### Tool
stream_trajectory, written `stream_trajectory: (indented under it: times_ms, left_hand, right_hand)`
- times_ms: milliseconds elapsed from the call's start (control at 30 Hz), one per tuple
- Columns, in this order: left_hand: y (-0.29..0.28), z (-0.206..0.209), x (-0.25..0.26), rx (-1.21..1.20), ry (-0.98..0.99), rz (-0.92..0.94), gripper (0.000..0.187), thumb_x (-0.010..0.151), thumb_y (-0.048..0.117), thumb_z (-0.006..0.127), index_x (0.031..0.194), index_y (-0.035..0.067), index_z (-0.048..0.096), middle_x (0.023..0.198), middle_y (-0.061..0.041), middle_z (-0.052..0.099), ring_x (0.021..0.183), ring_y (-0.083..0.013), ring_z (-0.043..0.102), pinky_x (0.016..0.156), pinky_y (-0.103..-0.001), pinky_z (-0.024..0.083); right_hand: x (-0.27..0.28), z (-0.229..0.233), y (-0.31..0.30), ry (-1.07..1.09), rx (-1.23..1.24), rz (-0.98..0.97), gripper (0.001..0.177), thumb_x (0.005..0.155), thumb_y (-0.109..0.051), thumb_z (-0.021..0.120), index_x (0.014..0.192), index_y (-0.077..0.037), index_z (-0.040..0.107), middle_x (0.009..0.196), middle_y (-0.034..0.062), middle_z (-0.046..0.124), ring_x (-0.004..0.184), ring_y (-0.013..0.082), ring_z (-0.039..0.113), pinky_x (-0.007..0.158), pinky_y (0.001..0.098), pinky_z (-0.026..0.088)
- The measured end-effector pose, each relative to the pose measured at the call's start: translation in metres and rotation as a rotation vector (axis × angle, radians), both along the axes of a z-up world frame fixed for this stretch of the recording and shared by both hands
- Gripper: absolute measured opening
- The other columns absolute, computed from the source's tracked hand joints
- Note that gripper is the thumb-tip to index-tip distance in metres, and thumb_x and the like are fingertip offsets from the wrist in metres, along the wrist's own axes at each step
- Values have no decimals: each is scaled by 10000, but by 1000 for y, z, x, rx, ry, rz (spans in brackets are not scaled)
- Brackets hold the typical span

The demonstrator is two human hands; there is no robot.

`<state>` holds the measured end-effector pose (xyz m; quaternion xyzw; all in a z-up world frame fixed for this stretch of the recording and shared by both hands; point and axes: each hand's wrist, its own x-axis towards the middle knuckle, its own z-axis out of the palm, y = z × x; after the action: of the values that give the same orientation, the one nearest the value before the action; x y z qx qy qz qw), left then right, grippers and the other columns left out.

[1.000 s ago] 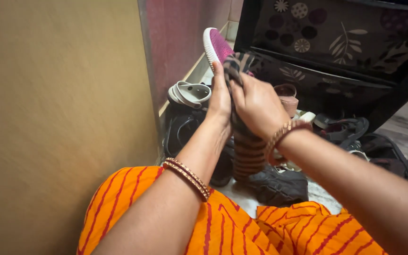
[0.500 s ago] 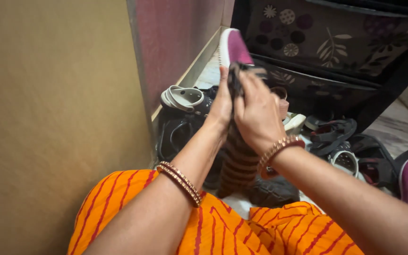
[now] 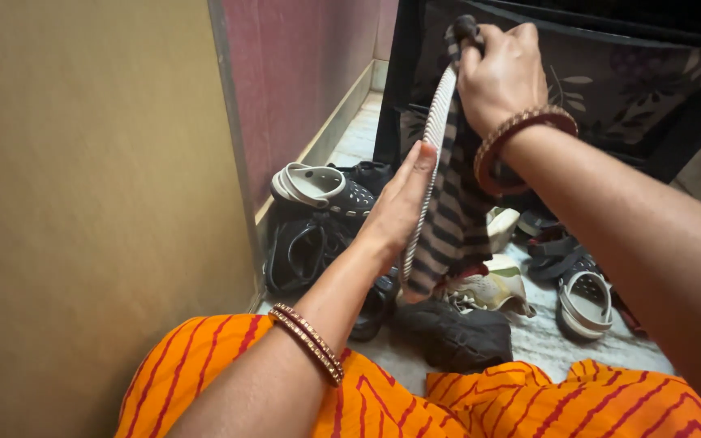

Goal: The person sits on the floor and wipes several pairs of shoes with a cloth, including black leather shoes and a pink slip-on. The person places the cleaned shoes into a black shoe rack.

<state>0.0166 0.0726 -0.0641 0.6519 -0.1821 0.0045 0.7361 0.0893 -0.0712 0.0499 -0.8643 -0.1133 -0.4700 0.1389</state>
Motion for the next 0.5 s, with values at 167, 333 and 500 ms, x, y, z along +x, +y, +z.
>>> stream_trajectory:
  times_ms: [167, 333, 500]
  left_hand:
    - [2, -3, 4, 6, -7, -4, 1180, 758, 906, 364, 1621, 112, 238, 1659, -150, 321, 1536, -281, 281, 1204, -408, 218]
    - [4, -2, 4, -1, 8, 27, 1195, 734, 923, 327, 1630, 138, 241, 1644, -150, 335, 1514, -293, 310, 1182, -416, 281]
    - [7, 0, -1, -9, 51, 1, 1214, 682, 922, 386, 1627, 174, 239, 1592, -164, 421, 1450, -307, 425, 1119, -439, 385]
  right_hand:
    - [-31, -18, 7, 49, 73, 110, 329, 1023, -235, 629, 1319, -110, 702, 1152, 209, 571, 971, 370, 644, 861, 459, 528]
    - [-73, -41, 22, 93, 5, 278, 436, 926, -94, 648, 1361, -109, 684, 1158, 186, 580, 992, 331, 659, 888, 415, 543]
    - [-77, -55, 19, 125, 14, 289, 463, 916, -78, 644, 1379, -73, 653, 1163, 179, 584, 1036, 323, 648, 893, 406, 542]
